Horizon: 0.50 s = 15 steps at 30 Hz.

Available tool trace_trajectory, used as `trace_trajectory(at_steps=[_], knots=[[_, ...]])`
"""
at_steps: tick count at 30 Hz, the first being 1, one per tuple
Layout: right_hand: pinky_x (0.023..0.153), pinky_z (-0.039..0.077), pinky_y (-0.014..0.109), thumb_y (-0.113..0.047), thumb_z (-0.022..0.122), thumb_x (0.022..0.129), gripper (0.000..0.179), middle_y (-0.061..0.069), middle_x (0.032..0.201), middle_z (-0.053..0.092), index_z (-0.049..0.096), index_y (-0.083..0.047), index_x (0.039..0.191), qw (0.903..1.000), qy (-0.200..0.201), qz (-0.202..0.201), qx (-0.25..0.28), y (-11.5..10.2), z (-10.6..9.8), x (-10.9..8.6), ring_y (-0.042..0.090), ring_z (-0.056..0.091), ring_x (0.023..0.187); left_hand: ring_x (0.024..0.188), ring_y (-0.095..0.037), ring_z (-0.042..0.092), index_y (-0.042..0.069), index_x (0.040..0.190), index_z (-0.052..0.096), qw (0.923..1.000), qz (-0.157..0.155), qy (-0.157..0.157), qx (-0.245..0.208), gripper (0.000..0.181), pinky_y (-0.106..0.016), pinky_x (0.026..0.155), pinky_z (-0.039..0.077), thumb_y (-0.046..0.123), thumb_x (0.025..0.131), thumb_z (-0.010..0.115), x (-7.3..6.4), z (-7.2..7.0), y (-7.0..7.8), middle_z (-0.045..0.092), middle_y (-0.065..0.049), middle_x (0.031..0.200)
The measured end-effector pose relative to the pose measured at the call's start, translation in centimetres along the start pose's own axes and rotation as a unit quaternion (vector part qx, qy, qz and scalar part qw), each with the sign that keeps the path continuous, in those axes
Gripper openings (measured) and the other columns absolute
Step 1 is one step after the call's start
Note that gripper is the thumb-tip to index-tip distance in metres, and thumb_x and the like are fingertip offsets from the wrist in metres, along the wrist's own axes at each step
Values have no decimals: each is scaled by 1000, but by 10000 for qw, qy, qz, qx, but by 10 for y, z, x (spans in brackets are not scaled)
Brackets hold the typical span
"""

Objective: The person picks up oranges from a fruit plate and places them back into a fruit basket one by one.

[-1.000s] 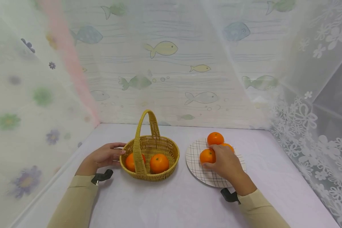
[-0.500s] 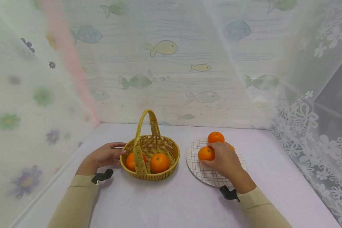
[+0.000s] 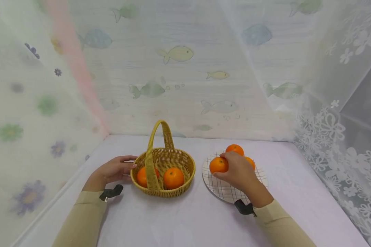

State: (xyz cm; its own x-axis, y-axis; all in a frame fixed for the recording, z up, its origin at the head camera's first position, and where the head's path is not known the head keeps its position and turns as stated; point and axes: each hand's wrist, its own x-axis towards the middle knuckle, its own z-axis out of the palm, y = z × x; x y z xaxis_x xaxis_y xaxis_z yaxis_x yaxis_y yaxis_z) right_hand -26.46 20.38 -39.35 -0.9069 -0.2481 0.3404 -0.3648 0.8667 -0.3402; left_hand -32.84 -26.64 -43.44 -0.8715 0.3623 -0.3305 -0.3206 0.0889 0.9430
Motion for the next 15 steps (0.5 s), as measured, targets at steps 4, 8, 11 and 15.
trace_trajectory(at_steps=[4, 8, 11, 15], knots=[[70, 49, 34, -50, 82, 68, 67, 0, 115, 63, 61, -13, 119, 9999, -21, -40, 137, -4, 0, 3, 18, 56, 91, 100, -29, 64, 8, 139, 42, 9999, -41, 87, 82, 60, -51, 85, 53, 20, 87, 69, 2, -1, -2, 57, -13, 124], [71, 50, 33, -49, 82, 68, 66, -1, 114, 63, 61, -13, 120, 9996, -37, -153, 248, -10, 1, 7, 17, 56, 92, 102, -30, 64, 9, 138, 44, 9998, -63, 173, 31, 58, -52, 85, 53, 19, 87, 69, 5, -2, -4, 56, -14, 126], [73, 51, 34, -49, 81, 69, 67, -3, 115, 63, 61, -13, 120, 9995, -20, -220, 247, -14, 2, 10, 16, 57, 94, 103, -30, 64, 10, 138, 44, 9998, -57, 190, -10, 57, -52, 85, 53, 19, 88, 68, 5, -2, -5, 56, -14, 127], [76, 53, 36, -50, 81, 69, 68, -1, 117, 63, 61, -12, 121, 9992, 14, -309, 233, -18, 1, 12, 17, 58, 98, 102, -30, 64, 9, 139, 43, 9999, -26, 168, 32, 57, -52, 84, 53, 19, 88, 68, 5, -1, -5, 57, -14, 126]])
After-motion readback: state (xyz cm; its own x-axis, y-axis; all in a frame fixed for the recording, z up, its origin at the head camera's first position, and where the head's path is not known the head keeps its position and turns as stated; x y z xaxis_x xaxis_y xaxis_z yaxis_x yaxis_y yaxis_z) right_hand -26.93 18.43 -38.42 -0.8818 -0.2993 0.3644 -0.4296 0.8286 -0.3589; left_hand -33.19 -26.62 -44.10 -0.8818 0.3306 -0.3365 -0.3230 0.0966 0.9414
